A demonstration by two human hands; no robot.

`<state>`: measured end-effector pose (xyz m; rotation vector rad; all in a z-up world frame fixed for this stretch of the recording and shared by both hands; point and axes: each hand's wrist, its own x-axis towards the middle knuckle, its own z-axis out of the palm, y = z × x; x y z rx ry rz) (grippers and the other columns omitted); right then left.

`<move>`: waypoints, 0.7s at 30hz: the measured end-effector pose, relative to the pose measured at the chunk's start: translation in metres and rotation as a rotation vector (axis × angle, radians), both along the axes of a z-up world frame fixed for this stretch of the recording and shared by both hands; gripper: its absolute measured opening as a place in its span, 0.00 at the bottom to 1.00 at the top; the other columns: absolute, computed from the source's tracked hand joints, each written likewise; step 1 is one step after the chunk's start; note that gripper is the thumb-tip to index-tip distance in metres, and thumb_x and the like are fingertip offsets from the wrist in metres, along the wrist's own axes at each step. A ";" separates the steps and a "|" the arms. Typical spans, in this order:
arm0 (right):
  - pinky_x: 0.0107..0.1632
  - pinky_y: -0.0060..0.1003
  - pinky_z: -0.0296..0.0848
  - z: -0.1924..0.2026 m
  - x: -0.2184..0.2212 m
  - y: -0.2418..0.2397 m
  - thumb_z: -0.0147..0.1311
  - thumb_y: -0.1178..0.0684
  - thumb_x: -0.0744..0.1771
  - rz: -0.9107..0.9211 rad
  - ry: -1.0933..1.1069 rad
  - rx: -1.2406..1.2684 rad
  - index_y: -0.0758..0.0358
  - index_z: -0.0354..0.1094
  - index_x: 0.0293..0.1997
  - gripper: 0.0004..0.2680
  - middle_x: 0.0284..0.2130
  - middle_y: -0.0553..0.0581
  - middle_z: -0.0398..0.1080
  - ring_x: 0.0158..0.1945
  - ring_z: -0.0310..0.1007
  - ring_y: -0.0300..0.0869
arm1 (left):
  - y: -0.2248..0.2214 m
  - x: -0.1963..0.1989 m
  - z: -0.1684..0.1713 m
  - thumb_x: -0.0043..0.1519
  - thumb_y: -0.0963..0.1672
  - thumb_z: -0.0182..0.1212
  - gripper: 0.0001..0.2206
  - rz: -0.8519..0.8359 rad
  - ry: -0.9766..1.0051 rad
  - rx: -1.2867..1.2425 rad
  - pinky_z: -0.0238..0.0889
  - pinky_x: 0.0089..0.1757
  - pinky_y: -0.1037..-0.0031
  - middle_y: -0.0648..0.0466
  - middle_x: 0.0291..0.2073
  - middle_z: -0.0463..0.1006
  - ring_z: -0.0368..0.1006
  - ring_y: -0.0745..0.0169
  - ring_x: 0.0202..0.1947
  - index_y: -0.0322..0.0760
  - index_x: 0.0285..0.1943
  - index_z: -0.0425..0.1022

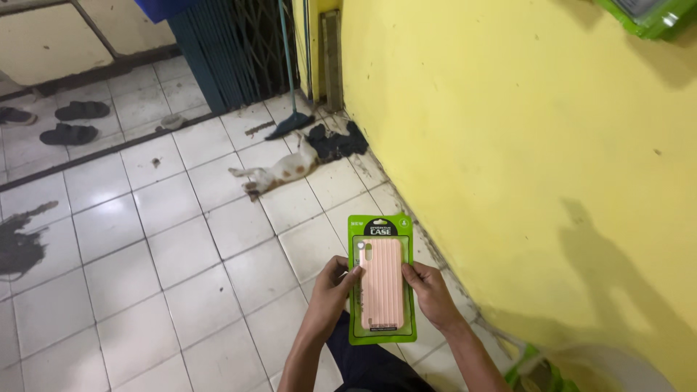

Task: The person picks up packaged phone cases from a white plastic chair, wipes each package with a cloth, and hangs them on a wall-mounted wire grid display. The person repeats this process for multiple phone cases of different colors.

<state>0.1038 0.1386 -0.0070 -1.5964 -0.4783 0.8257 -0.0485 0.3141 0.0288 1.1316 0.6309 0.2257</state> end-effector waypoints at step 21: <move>0.37 0.31 0.67 0.061 0.250 0.212 0.49 0.53 0.71 -0.354 -0.308 0.040 0.70 0.73 0.45 0.09 0.29 0.50 0.71 0.33 0.65 0.34 | 0.253 0.321 0.051 0.67 0.41 0.53 0.06 -0.341 -0.275 0.027 0.67 0.43 0.77 0.55 0.36 0.80 0.73 0.72 0.38 0.32 0.45 0.74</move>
